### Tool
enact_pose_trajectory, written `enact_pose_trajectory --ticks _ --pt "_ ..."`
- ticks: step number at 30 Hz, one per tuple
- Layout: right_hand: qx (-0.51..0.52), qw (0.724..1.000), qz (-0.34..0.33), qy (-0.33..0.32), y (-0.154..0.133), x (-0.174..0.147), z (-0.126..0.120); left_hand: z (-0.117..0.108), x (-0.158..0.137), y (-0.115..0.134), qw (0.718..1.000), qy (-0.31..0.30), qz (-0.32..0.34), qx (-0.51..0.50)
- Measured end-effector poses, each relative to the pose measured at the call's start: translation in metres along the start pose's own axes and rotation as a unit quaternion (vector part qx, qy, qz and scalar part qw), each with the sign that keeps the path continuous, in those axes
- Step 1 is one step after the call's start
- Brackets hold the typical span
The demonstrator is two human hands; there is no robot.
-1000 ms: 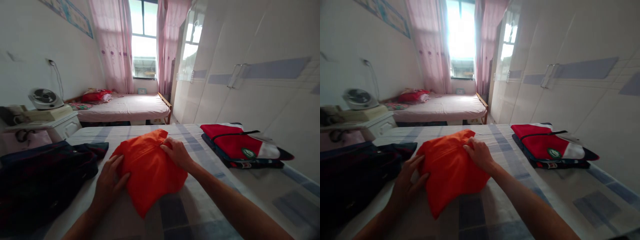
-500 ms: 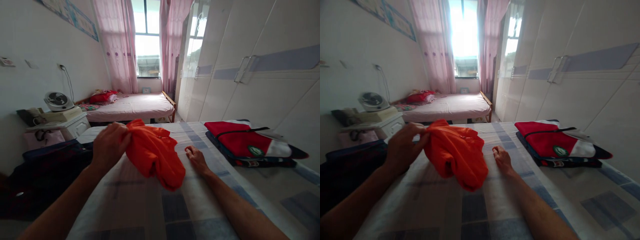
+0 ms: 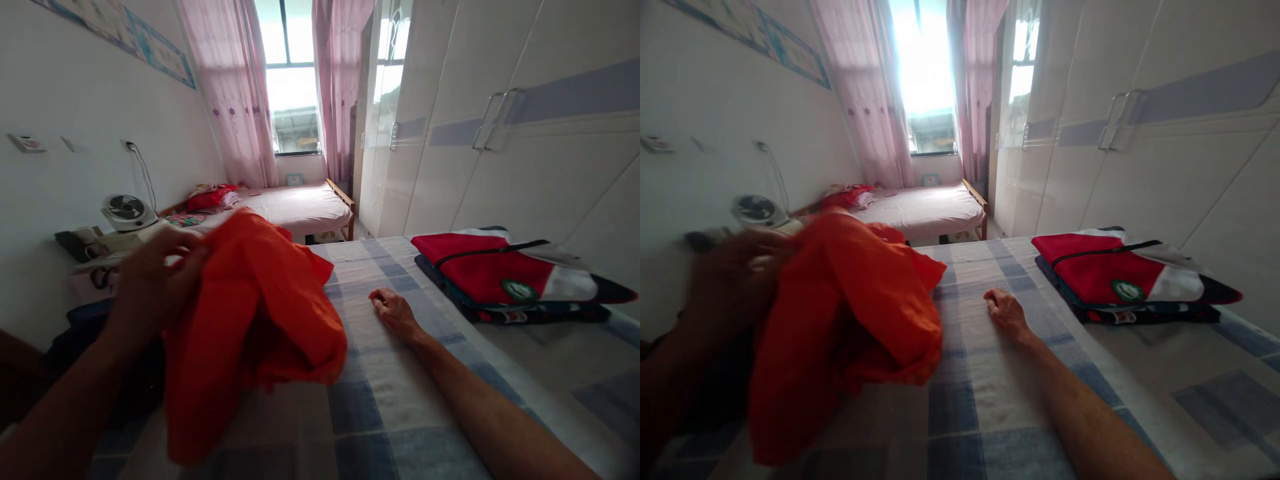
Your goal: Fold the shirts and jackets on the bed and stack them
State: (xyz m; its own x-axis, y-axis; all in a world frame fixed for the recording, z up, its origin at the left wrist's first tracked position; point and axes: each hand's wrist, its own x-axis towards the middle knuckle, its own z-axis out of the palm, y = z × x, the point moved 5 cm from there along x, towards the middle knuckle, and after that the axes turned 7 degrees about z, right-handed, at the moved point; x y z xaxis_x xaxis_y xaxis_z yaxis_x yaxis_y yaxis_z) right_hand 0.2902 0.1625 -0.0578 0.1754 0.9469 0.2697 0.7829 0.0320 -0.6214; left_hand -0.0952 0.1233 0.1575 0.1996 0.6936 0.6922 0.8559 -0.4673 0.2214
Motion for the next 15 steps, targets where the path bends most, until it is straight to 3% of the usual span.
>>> enact_pose_trajectory --ticks 5,7,9,11,15 --pt "-0.006 1.0 -0.011 -0.002 0.001 0.0 0.002 0.034 -0.018 0.005 0.999 -0.021 -0.042 -0.011" --pt "-0.008 1.0 -0.013 0.001 0.002 0.0 0.003 0.06 -0.03 0.014 0.994 -0.098 -0.025 -0.032" --pt "-0.009 1.0 -0.014 0.002 0.002 0.001 0.003 0.093 -0.046 0.023 0.976 -0.216 0.002 -0.029" --pt "-0.009 1.0 -0.016 0.003 0.002 0.001 0.003 0.122 -0.062 0.027 0.956 -0.292 0.005 -0.015" --pt "-0.01 1.0 -0.02 0.006 0.002 0.0 0.003 0.159 -0.073 0.028 0.939 -0.344 -0.018 0.007"
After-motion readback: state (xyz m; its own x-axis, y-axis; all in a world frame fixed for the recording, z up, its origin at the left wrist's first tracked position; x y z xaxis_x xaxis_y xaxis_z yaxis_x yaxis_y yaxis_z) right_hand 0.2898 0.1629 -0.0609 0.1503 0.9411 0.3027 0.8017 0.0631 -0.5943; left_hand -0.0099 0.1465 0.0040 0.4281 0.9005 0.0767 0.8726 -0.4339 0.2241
